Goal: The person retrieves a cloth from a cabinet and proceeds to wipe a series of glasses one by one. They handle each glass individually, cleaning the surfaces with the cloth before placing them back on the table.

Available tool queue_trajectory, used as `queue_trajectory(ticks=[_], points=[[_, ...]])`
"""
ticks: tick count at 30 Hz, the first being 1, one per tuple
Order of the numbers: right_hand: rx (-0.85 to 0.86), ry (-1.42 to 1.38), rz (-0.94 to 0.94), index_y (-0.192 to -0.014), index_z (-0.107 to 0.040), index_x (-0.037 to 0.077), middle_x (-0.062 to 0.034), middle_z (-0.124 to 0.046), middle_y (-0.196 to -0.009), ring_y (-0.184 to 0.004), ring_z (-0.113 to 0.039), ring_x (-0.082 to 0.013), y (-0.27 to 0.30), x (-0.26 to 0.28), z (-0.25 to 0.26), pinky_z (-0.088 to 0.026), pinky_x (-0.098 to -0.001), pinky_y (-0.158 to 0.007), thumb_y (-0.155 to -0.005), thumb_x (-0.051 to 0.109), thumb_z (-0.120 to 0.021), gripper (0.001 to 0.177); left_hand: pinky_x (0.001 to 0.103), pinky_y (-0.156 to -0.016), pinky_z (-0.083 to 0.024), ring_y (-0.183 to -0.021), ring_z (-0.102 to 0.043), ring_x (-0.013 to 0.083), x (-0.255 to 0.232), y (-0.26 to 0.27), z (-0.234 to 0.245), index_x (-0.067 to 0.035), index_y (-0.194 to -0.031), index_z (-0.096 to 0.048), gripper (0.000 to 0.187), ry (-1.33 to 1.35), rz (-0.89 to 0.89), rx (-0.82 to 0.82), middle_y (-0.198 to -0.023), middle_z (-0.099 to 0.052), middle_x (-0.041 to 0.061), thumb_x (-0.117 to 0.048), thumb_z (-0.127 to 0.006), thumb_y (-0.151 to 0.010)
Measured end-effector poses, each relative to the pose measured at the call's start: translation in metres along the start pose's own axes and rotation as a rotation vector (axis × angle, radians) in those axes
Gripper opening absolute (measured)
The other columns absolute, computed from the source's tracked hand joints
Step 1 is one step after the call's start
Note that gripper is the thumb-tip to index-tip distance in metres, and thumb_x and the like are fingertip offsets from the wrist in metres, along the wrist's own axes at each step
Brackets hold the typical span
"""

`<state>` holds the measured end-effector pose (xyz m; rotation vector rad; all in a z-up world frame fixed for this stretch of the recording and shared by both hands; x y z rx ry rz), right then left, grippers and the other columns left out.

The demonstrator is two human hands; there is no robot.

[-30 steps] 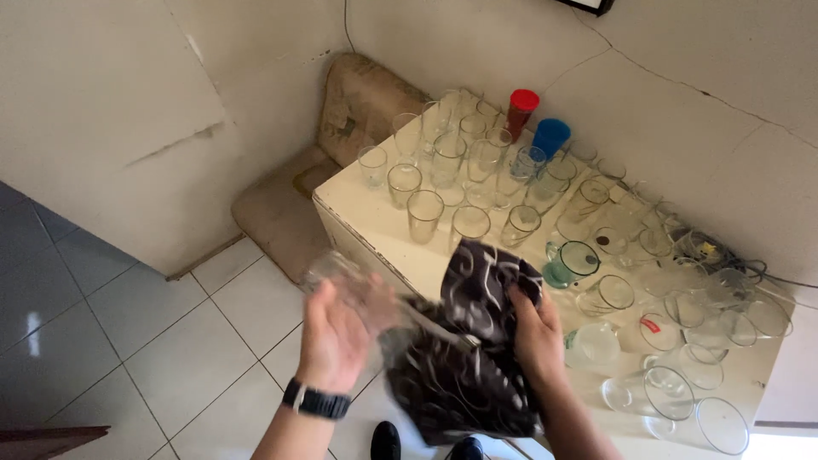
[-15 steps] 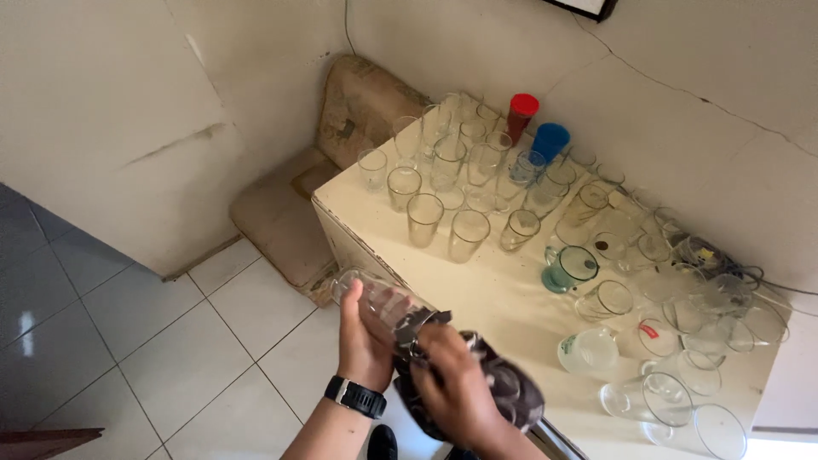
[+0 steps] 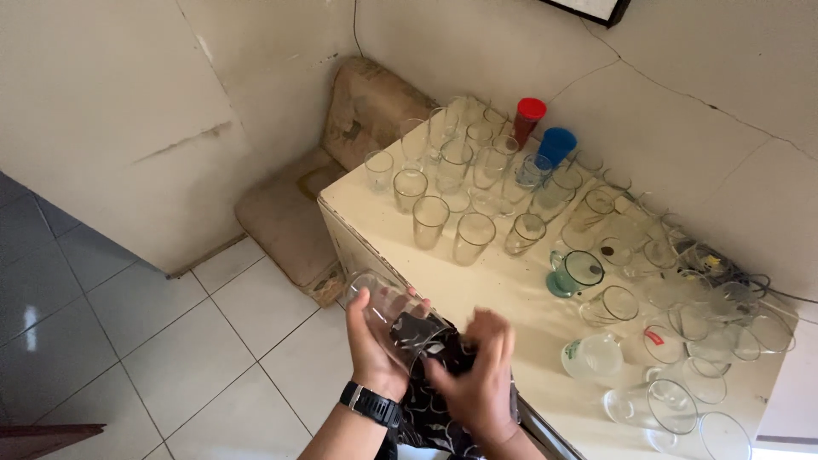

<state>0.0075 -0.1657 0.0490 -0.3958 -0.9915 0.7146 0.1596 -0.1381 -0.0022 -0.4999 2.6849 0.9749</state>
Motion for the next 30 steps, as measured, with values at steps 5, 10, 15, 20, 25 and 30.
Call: queue_trajectory(ticks=[5, 10, 15, 20, 25, 30], points=[[0.57, -0.262, -0.893, -0.113, -0.066, 0.001, -0.0107, -0.074, -0.091, -0.084, -0.067, -0.0169, 0.019, -0.062, -0.035, -0.053, -0.0341, -0.081, -0.089, 0.034, -0.073, 0.041, 0.047, -0.087, -0.054, -0.1, -0.065, 0.0319, 0.001, -0.001, -0.005, -0.02, -0.115, -0.053, 0.044, -0.062, -0.049, 0.109, -0.099, -0.066, 0.009, -0.049, -0.062, -0.082], [0.559, -0.792, -0.925, -0.126, -0.06, -0.007, -0.0169, -0.072, -0.103, -0.093, -0.065, -0.021, 0.02, -0.045, -0.025, -0.051, -0.0349, -0.085, -0.09, 0.017, -0.07, 0.045, 0.046, -0.101, -0.049, -0.113, -0.06, 0.0282, -0.012, -0.022, 0.012, -0.011, -0.132, -0.048, 0.061, -0.233, -0.254, 0.106, -0.112, -0.062, 0.01, -0.048, -0.063, -0.087], [0.46, -0.441, -0.259, -0.145, -0.046, 0.0, -0.0178, -0.063, -0.139, -0.136, -0.055, -0.0236, -0.005, 0.01, -0.004, -0.024, -0.0438, -0.12, -0.089, 0.008, -0.067, 0.06, 0.043, -0.095, -0.048, -0.106, -0.064, 0.0277, -0.015, -0.038, 0.014, -0.008, -0.127, -0.051, 0.064, -0.137, -0.009, 0.119, -0.11, -0.066, 0.012, -0.059, -0.05, -0.089], [0.608, 0.145, 0.075, -0.138, -0.052, 0.005, -0.02, -0.061, -0.134, -0.135, -0.049, -0.0343, -0.019, 0.034, -0.029, -0.002, -0.0622, -0.121, -0.077, -0.003, -0.066, 0.063, 0.047, -0.091, -0.056, -0.098, -0.067, 0.0312, -0.004, -0.026, -0.015, 0.001, -0.127, -0.049, 0.055, -0.19, -0.086, 0.413, -0.11, -0.064, 0.019, -0.044, -0.06, -0.096], [0.428, 0.017, 0.154, -0.138, -0.053, 0.01, -0.0161, -0.063, -0.134, -0.14, -0.048, -0.0366, -0.03, 0.028, -0.038, -0.005, -0.0623, -0.123, -0.076, -0.008, -0.065, 0.066, 0.051, -0.094, -0.055, -0.103, -0.069, 0.0336, -0.007, -0.018, -0.035, -0.009, -0.137, -0.044, 0.065, -0.243, -0.07, 0.48, -0.115, -0.065, 0.017, -0.036, -0.068, -0.083], [0.336, -0.504, -0.118, -0.15, -0.047, 0.008, -0.0137, -0.059, -0.145, -0.146, -0.048, -0.0347, -0.02, 0.005, -0.027, -0.023, -0.0566, -0.124, -0.093, -0.008, -0.06, 0.06, 0.059, -0.102, -0.053, -0.104, -0.065, 0.0351, -0.007, -0.002, -0.061, -0.016, -0.147, -0.04, 0.075, -0.084, -0.001, 0.723, -0.115, -0.058, 0.015, -0.043, -0.071, -0.083]])
Point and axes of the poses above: each hand's wrist, its own y-axis away from the middle knuckle, its own z-axis out of the back of the hand, x = y × z, the point moved 7 cm from there along -y, towards the middle knuckle
